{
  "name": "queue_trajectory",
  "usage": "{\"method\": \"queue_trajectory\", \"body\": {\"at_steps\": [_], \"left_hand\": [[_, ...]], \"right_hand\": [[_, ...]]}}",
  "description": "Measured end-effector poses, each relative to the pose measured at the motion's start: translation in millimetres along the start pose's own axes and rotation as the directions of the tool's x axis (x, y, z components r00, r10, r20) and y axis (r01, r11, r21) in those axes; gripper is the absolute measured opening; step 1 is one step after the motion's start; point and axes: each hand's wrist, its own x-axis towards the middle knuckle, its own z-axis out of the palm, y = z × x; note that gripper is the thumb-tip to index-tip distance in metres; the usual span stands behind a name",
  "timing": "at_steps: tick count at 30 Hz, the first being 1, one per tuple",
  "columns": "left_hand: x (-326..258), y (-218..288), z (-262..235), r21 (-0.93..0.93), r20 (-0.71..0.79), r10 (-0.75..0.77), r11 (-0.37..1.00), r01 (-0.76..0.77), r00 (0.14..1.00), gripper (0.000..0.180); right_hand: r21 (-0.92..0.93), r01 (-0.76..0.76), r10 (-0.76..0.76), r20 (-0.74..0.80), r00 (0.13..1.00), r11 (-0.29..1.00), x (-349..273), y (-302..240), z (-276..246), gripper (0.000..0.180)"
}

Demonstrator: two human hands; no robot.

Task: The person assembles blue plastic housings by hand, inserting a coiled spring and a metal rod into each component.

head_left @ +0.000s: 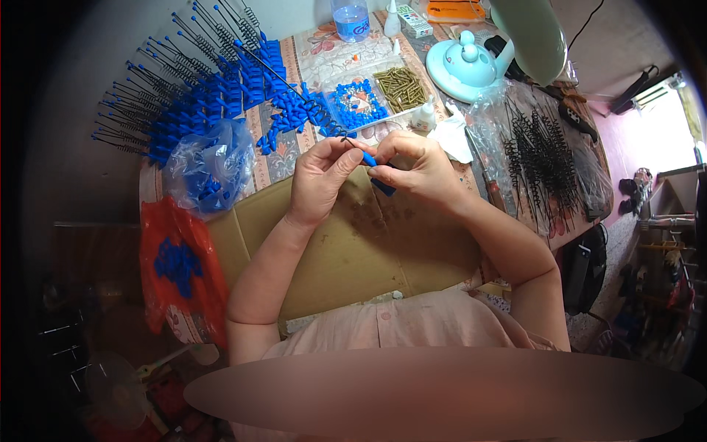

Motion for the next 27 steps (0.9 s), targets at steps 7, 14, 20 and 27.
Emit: {"method": "queue_trajectory", "body": {"at_steps": [7,14,20,27], "left_hand": [[0.3,1.3,-0.5,-0.013,-0.005,-0.021,1.000,0.020,1.000,0.007],[0.4,0.9,-1.1,-0.005,-0.004,-0.018,1.000,0.018,1.000,0.008],[0.3,0.7,-1.0,-0.010,0.000,-0.018,1.000,0.018,1.000,0.009],[-0.6,0.4,-0.1,-0.004,0.001,-0.007,1.000,0.007,1.000,0.009]], "right_hand": [[-0.001,0.029,-0.029,0.007,1.000,1.000,0.8,0.7,-0.7,0.011],[0.010,0.013,-0.013,0.001,1.000,1.000,0.7,-0.1,0.4,0.011],[-0.003,0.023,-0.023,0.000,1.000,1.000,0.3,1.1,-0.1,0.011],[0.003,0.011,-0.011,0.014,1.000,1.000,0.6,1.8,0.2,0.011]]}}
